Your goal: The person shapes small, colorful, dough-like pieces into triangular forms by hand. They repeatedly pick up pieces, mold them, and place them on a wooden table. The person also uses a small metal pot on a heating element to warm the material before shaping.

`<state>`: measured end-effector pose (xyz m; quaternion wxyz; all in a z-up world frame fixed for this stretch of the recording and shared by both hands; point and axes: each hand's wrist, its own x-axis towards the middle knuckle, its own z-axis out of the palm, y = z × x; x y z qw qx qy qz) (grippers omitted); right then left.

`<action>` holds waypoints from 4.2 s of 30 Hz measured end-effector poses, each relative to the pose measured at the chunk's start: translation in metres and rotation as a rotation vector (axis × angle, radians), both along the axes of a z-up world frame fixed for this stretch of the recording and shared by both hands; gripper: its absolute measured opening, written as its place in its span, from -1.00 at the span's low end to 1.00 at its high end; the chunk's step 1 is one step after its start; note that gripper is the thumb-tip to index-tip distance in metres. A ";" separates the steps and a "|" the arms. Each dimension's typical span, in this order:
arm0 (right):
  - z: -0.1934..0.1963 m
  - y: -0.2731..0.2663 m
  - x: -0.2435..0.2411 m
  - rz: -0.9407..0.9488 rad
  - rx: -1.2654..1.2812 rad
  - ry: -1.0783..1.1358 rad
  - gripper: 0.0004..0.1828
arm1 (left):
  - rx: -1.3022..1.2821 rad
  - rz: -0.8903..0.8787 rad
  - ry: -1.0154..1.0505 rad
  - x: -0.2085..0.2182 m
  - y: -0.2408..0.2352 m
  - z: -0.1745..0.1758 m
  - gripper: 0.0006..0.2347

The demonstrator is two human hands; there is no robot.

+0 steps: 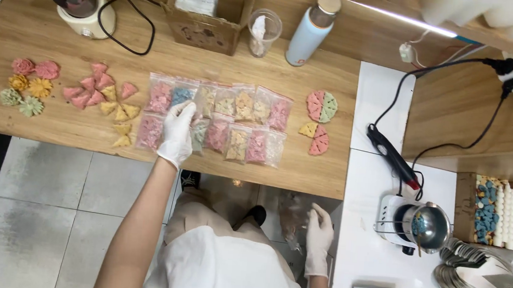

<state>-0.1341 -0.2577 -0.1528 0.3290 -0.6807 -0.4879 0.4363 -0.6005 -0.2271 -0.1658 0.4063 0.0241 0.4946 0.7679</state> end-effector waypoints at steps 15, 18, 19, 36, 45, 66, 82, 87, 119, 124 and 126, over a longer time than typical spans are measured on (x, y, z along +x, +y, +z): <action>-0.023 0.203 -0.434 0.740 0.261 -0.260 -0.27 | -0.305 0.003 -0.200 -0.098 -0.136 -0.003 -0.83; -0.067 0.234 -0.453 0.774 0.499 -0.376 -0.26 | -0.254 -0.039 -0.204 -0.097 -0.149 0.005 -0.67; -0.070 0.236 -0.455 0.778 0.512 -0.376 -0.26 | -0.242 -0.033 -0.201 -0.094 -0.150 0.022 -0.67; 0.243 0.121 -0.342 0.445 0.671 -0.014 -0.65 | 0.204 -0.367 0.157 -0.060 0.002 0.281 -0.68; 0.362 0.160 -0.344 0.181 1.127 -0.274 -0.73 | 0.320 -0.211 1.060 -0.034 0.072 0.368 -0.64; 0.365 0.201 -0.359 0.267 1.167 -0.202 -0.40 | -0.223 -0.046 1.634 -0.047 0.102 0.395 -0.79; 0.369 0.209 -0.355 0.207 1.180 -0.284 -0.35 | 0.279 -0.334 1.456 -0.073 0.138 0.388 -0.54; 0.365 0.212 -0.353 0.225 1.179 -0.218 -0.48 | -0.142 -0.018 1.631 -0.055 0.120 0.390 -0.58; 0.360 0.218 -0.347 0.234 1.133 -0.192 -0.45 | -0.207 0.061 1.465 -0.015 0.144 0.372 -0.78; 0.342 0.180 -0.357 0.289 1.311 -0.139 -0.47 | -0.154 0.117 1.458 -0.014 0.127 0.361 -0.72; 0.324 0.162 -0.364 0.175 1.347 -0.074 -0.56 | 0.071 0.315 1.507 -0.012 0.109 0.346 -0.65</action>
